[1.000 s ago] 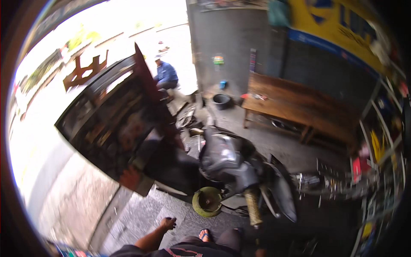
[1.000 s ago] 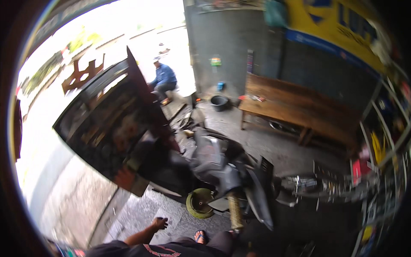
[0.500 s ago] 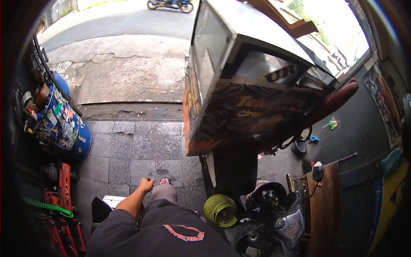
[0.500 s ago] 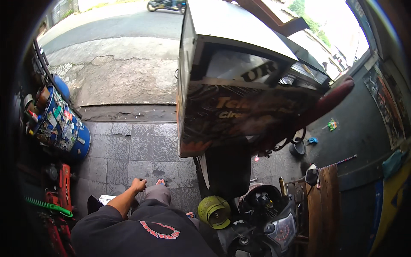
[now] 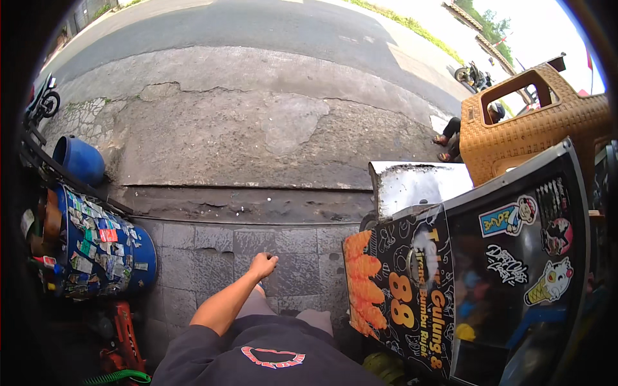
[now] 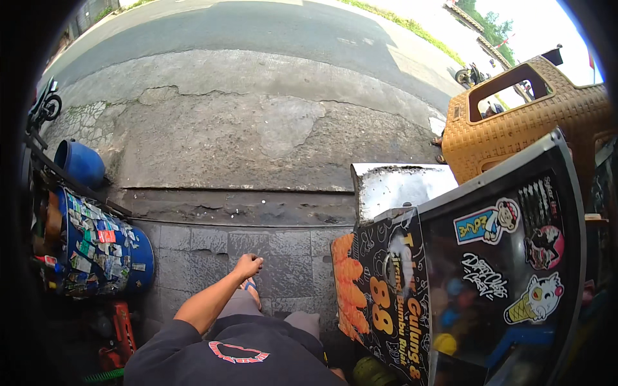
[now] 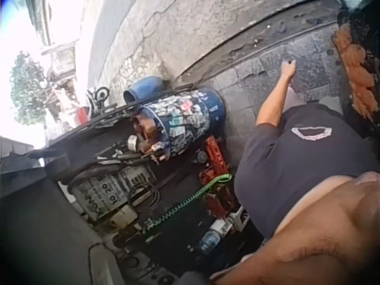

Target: The person works on a motorcycle engine cover using pliers and a screwdriver, retrieves and opens a tool box, and places a punch tool into the cover before tapping it with a hammer.

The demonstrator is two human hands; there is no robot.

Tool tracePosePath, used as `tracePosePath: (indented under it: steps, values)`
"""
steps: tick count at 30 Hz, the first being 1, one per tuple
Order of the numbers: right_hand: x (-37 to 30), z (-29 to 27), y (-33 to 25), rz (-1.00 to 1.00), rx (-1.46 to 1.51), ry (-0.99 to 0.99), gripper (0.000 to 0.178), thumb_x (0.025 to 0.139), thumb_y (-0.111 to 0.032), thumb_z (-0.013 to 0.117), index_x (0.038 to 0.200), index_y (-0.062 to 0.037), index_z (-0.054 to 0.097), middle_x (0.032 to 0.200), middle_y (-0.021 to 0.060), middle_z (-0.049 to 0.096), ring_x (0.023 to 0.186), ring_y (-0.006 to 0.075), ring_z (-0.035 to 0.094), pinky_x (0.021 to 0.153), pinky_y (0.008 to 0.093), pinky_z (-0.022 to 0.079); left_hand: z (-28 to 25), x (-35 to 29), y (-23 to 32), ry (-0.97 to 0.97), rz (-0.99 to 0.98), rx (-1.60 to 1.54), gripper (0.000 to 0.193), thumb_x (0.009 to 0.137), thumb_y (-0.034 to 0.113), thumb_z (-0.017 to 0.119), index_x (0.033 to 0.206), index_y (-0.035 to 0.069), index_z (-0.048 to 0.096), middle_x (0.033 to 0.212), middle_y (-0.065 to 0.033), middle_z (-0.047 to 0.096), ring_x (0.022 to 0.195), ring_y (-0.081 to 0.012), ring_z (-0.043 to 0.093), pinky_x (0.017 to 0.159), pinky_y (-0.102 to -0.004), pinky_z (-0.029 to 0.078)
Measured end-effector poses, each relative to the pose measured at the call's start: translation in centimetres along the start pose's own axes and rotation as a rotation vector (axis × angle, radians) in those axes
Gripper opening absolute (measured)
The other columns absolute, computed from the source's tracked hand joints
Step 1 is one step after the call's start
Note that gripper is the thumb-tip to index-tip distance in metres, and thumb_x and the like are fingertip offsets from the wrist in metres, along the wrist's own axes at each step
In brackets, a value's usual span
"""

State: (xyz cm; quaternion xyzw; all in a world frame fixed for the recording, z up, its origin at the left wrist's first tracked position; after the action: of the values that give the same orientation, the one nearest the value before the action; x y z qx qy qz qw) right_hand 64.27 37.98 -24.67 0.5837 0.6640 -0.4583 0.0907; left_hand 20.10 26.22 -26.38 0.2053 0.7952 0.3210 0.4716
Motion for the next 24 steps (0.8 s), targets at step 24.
tracePosePath:
  steps: [24]
  values:
    - [37.8, 6.8, -29.0, 0.958, 0.831, 0.405, 0.037, 0.086, -0.014, 0.059, 0.116, 0.0067, 0.067, 0.119, 0.0292, 0.066, 0.120, 0.0388, 0.061, 0.097, 0.0407, 0.049, -33.8, 63.0, 28.5, 0.160, -0.273, -0.250, 0.012, 0.090, 0.012, 0.053, 0.088, 0.000, 0.056, 0.062, -0.0076, 0.055, 0.045, -0.0161, 0.050, 0.040, -0.0284, 0.036]
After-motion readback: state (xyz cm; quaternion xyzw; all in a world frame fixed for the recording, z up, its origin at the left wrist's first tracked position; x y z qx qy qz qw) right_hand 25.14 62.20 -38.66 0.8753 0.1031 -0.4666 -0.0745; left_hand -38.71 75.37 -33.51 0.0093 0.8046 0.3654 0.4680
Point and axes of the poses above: each hand's wrist, its own x-axis towards the middle knuckle, its own z-axis out of the palm, y = z × x, the point moved 10 cm from there along x, towards the middle knuckle
